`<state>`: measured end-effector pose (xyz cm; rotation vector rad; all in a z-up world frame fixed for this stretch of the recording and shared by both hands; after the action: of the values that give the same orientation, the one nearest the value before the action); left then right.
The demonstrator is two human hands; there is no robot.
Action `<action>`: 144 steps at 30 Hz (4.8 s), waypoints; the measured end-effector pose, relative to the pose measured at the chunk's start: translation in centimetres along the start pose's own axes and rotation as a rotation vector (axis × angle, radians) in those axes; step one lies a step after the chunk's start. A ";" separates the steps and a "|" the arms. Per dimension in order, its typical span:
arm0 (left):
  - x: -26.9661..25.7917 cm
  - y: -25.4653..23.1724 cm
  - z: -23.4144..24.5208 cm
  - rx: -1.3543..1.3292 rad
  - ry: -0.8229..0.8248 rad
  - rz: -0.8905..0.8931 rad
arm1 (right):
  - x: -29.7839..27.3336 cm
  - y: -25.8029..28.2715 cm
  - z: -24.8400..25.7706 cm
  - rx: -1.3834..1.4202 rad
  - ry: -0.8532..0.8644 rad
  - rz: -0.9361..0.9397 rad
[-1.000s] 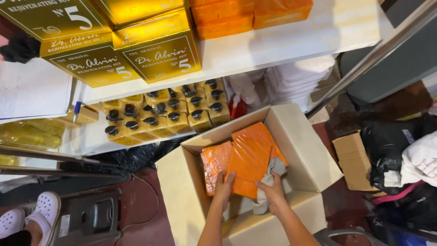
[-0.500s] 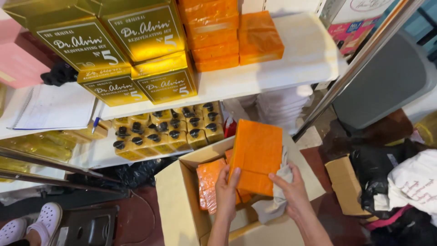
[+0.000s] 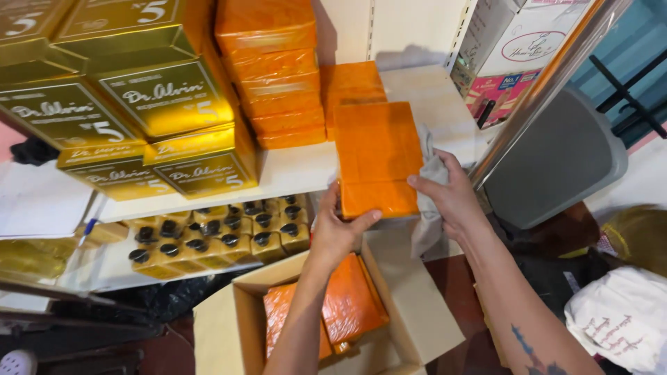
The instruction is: The person wipes product boxes and places them in a cardboard box, then records inventory in a notepad.
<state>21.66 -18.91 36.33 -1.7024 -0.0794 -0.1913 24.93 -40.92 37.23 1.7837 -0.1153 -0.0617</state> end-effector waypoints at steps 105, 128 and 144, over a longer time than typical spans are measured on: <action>-30.5 52.1 2.5 -1.006 -0.763 0.946 | -20.3 -39.5 1.9 -0.759 0.060 -0.331; -23.4 35.4 23.2 -0.650 -0.419 1.093 | -22.4 -36.2 -20.0 -1.331 0.545 0.198; -26.0 36.9 23.0 -0.512 -0.406 1.253 | -24.1 -37.0 -20.3 -1.124 0.577 0.438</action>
<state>3.96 0.13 -7.20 -1.9582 0.7804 1.1432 4.75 -10.71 4.97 0.5784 -0.0328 0.5928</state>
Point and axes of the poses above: each hand's wrist, its own x-axis towards the middle knuckle, its own z-axis out of the back of the hand, y = z × x, the point moved 6 cm from there along x, towards the middle knuckle, and after that the axes turned 2 degrees about z, right-handed, at the moved point
